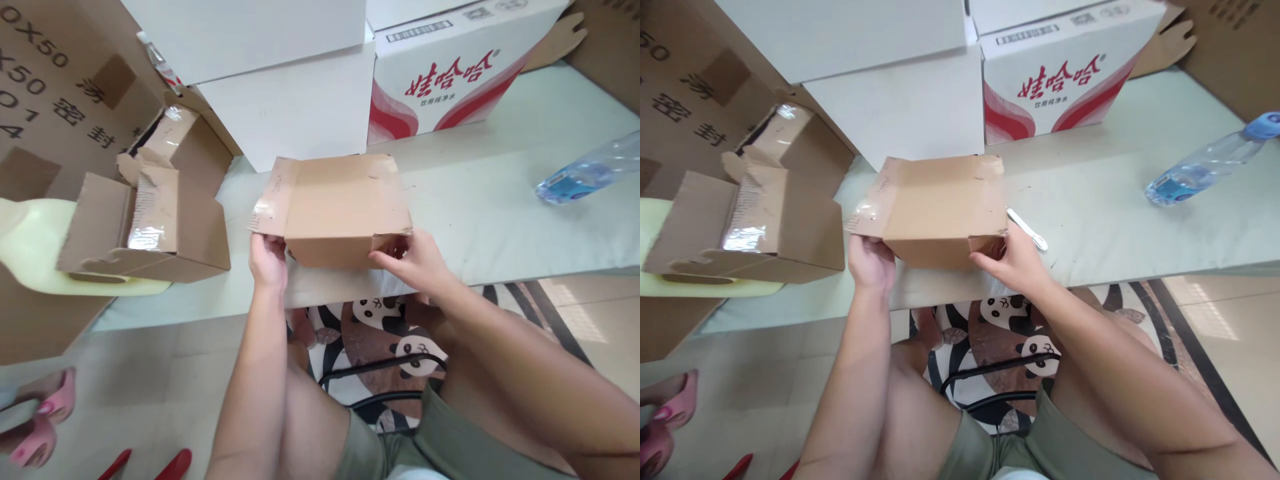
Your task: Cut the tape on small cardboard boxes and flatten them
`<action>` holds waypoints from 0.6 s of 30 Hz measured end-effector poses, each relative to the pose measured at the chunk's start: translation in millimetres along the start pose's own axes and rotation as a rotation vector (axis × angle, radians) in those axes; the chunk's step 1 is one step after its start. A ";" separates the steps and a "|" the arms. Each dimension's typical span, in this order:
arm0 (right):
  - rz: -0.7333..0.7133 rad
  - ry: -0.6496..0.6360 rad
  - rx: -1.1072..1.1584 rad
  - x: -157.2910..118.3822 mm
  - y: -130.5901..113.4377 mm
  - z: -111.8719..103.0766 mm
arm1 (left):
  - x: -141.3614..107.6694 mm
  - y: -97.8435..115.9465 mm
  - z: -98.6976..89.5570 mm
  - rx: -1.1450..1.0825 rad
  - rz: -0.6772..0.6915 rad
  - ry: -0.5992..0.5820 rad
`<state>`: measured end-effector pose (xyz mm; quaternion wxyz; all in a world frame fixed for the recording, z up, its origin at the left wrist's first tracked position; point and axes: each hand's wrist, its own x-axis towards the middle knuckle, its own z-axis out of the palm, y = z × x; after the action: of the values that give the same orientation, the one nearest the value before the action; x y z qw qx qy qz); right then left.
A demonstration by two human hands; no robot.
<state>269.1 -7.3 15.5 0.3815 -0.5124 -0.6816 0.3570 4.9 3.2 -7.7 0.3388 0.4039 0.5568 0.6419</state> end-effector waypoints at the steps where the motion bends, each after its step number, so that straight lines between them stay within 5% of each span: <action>1: -0.004 0.012 0.018 0.6 -0.5 -0.9 | 0.9 -2.2 0.5 -0.018 -0.023 -0.052; 8: 0.197 0.211 0.352 7.4 5.7 -2.3 | -3.4 -9.3 3.3 0.023 0.003 -0.122; 13: 0.177 0.233 0.408 8.5 8.1 -3.3 | -7.0 -7.8 4.6 0.046 0.022 -0.281; 18: 0.168 0.317 0.416 7.9 15.0 -3.2 | -5.2 2.5 -0.3 0.041 0.072 -0.196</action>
<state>276.9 4.0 5.1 0.5494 -0.5272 -0.4806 0.4350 6.9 -1.9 -6.0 0.3599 0.4913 0.5193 0.5995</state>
